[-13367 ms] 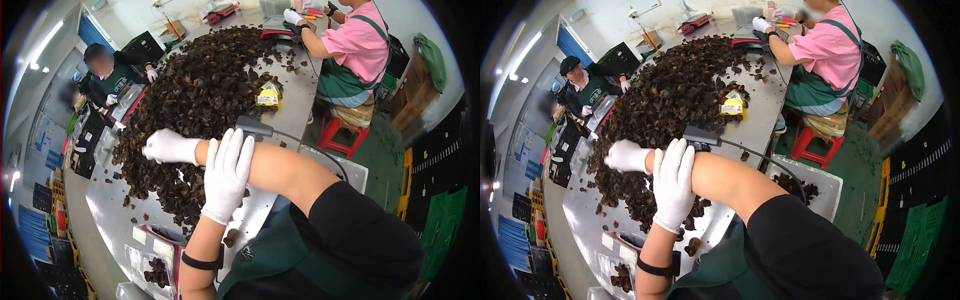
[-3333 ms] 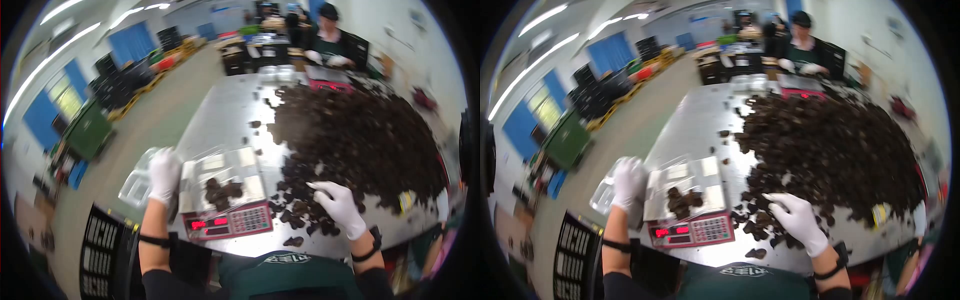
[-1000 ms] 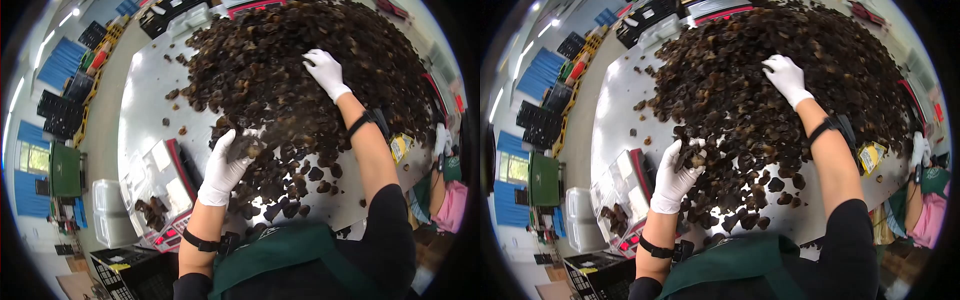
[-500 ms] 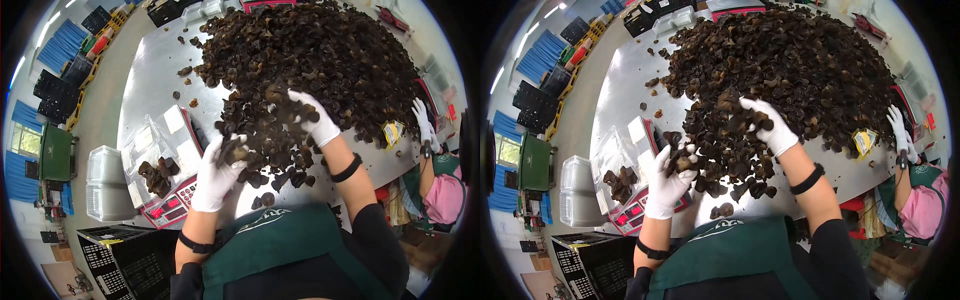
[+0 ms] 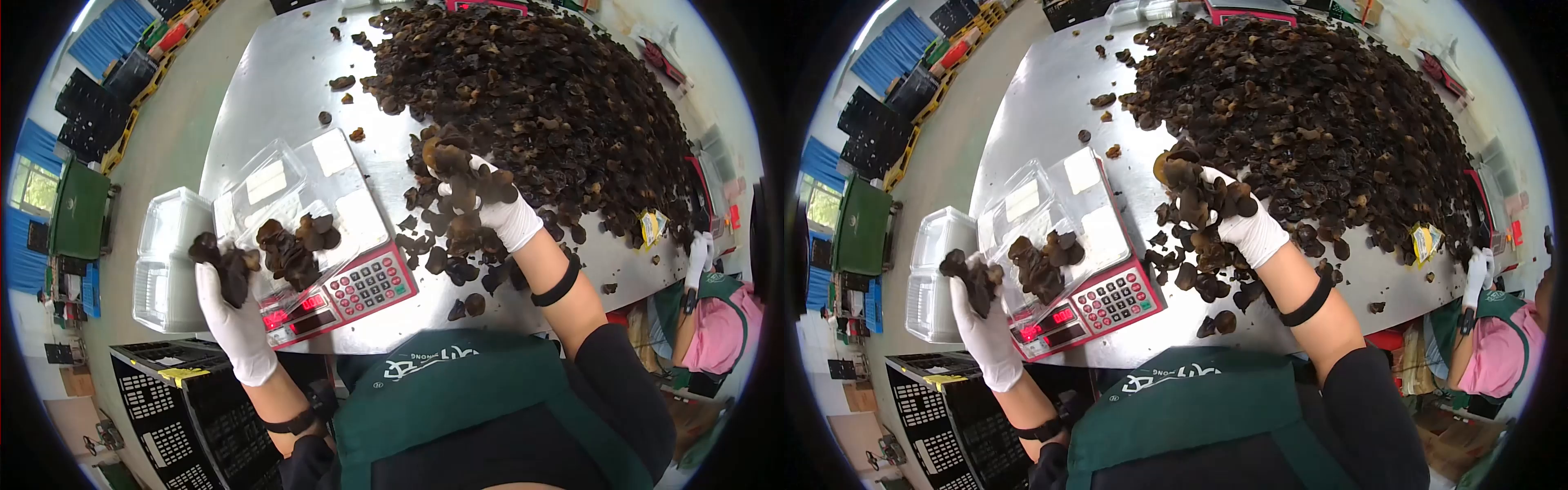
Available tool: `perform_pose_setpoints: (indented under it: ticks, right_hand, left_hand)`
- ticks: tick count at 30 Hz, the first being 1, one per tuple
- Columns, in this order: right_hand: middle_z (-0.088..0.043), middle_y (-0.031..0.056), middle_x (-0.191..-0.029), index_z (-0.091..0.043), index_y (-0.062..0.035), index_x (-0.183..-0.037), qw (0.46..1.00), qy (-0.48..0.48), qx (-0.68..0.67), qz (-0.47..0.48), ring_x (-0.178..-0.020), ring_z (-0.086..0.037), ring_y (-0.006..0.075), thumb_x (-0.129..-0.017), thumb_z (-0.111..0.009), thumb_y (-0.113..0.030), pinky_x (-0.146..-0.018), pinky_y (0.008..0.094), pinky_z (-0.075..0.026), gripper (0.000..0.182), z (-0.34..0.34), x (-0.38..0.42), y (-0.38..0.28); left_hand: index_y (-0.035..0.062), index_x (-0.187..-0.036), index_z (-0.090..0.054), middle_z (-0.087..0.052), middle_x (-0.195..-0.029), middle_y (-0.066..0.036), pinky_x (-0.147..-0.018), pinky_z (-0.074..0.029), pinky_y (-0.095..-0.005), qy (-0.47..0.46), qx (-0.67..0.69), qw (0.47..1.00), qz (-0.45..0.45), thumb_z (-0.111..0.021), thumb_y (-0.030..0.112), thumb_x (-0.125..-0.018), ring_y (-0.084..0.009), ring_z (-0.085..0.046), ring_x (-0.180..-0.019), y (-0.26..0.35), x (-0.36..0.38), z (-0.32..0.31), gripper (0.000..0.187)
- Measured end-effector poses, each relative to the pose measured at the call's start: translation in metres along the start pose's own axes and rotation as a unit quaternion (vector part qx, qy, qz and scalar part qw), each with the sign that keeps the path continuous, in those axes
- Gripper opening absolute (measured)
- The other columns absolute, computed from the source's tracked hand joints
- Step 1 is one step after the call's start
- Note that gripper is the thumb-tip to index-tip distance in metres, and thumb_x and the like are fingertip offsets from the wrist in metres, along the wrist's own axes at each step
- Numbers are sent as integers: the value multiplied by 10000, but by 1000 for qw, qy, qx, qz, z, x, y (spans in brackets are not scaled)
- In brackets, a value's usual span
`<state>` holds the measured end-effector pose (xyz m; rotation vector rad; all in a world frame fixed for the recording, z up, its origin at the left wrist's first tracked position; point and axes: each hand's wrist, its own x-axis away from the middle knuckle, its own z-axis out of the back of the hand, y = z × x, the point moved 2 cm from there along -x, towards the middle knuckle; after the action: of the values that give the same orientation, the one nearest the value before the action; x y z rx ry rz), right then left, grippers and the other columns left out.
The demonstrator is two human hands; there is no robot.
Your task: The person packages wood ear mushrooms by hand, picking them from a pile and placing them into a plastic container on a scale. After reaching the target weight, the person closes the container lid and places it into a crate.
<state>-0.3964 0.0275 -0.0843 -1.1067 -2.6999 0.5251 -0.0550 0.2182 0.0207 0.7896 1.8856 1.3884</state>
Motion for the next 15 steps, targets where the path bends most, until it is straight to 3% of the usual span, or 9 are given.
perform_pose_setpoints:
  ticks: [5,6,7,9,10,11,13,14,15]
  right_hand:
    - [-700,84,-1025,-585,-74,-1268,999,34,24,-34,-898,-696,218,-1007,-532,-224,-732,389,-603,305,-9,-17,6]
    - [-703,81,-972,-600,-70,-1244,996,36,72,-44,-844,-695,213,-1002,-540,-235,-694,382,-595,298,-17,-24,11]
    - [-686,60,-889,-635,-45,-1195,967,175,184,-5,-746,-671,194,-1003,-543,-245,-613,343,-564,292,-40,-27,17]
    - [-685,52,-880,-657,-28,-1169,956,217,197,32,-712,-657,185,-1005,-543,-257,-578,304,-536,304,-64,-42,26]
    - [-690,52,-886,-663,-25,-1184,965,166,202,-10,-724,-665,179,-1006,-541,-226,-611,288,-551,295,-76,-46,27]
    - [-704,80,-937,-650,-11,-1210,890,51,450,46,-790,-685,176,-1004,-542,-204,-706,280,-572,303,-105,-44,23]
    - [-705,89,-993,-640,10,-1218,788,-102,560,234,-846,-684,151,-1002,-539,-175,-755,269,-566,302,-129,-63,31]
    - [-701,87,-1046,-629,37,-1212,911,-50,406,57,-890,-677,132,-999,-551,-171,-786,263,-557,308,-136,-74,32]
    - [-700,81,-1043,-626,54,-1202,884,-20,463,66,-882,-671,115,-983,-586,-168,-782,269,-556,314,-157,-83,38]
  left_hand:
    - [23,-1252,-608,-637,-1220,-99,-889,-485,-293,49,-151,987,14,-537,169,-1016,-156,-616,-1069,4,-20,10,286]
    - [-9,-1114,-651,-636,-1184,-93,-935,-478,-314,31,-219,972,-84,-578,31,-956,-187,-606,-1070,-3,-22,9,179]
    - [9,-1094,-657,-644,-1152,-116,-956,-474,-328,-57,-348,912,-209,-619,-22,-880,-222,-620,-1052,-2,-24,5,219]
    - [67,-1095,-683,-620,-1240,-132,-1015,-424,-384,-131,-478,839,-225,-691,47,-808,-301,-580,-1145,-6,-16,-4,288]
    - [98,-1154,-677,-599,-1290,-109,-1037,-393,-406,-147,-504,825,-210,-718,90,-788,-312,-530,-1207,-6,-11,-6,368]
    - [110,-1314,-595,-539,-1382,-139,-1083,-360,-417,-172,-511,821,-189,-702,83,-782,-331,-488,-1265,-1,-7,-7,543]
    - [91,-1444,-464,-441,-1481,-177,-1151,-299,-420,-195,-388,888,-150,-679,65,-761,-359,-411,-1360,5,-4,-4,716]
    - [48,-1510,-342,-366,-1536,-197,-1195,-244,-414,-221,-388,884,-142,-598,0,-719,-346,-333,-1439,1,-8,10,833]
    - [48,-1510,-342,-366,-1536,-197,-1195,-244,-414,-215,-391,884,-141,-598,0,-719,-346,-333,-1439,-2,-9,13,833]
